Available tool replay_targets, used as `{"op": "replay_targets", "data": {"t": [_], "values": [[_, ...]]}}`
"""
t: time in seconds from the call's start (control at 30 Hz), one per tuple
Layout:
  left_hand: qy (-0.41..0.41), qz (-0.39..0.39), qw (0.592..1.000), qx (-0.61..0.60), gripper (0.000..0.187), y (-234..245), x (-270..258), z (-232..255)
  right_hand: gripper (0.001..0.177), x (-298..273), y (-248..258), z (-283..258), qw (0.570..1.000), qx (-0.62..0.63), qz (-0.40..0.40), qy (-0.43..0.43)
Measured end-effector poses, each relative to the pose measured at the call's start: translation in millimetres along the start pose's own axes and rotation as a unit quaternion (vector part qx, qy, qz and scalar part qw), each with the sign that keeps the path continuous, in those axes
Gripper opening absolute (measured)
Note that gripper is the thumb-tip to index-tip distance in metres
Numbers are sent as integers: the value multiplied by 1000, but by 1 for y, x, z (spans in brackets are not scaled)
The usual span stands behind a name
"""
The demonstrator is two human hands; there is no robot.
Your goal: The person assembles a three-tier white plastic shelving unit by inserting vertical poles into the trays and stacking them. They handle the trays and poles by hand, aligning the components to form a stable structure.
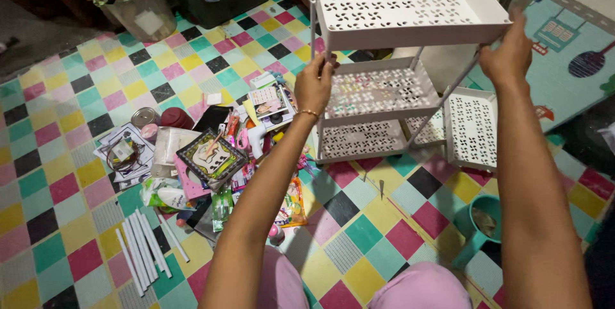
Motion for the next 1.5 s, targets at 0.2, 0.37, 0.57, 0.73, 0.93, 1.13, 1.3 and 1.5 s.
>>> {"op": "replay_targets", "data": {"t": [0.2,0.37,0.57,0.73,0.93,1.13,1.3,1.5], "values": [[20,2,999,-25,20,1,-18,19,80,-5,12,-111,980,-5,107,170],[43,-39,998,20,19,-13,-42,33,40,-3,5,-205,955,152,-35,254],[39,-87,992,-87,24,-39,-54,20,22,-5,10,-253,937,238,-156,202],[5,-253,924,-287,33,-60,-47,-11,21,-7,16,-254,935,226,-188,197],[74,-301,855,-415,38,-79,-46,-42,22,-8,20,-261,933,213,-204,205],[64,-322,826,-459,36,-81,-52,-39,20,-2,21,-268,934,69,-275,217],[56,-307,834,-456,34,-80,-57,-31,23,-3,23,-270,936,64,-285,196],[44,-306,837,-452,35,-80,-61,-29,23,-2,25,-272,929,20,-317,189]]}}
Point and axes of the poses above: each hand's wrist, its own x-axis towards the middle knuckle, its own y-axis out of the back of the hand, z = x × y, the point moved 4 cm from there along x, towards the middle knuckle, and after that the axes turned 13 degrees about y, right-handed, at the moved point
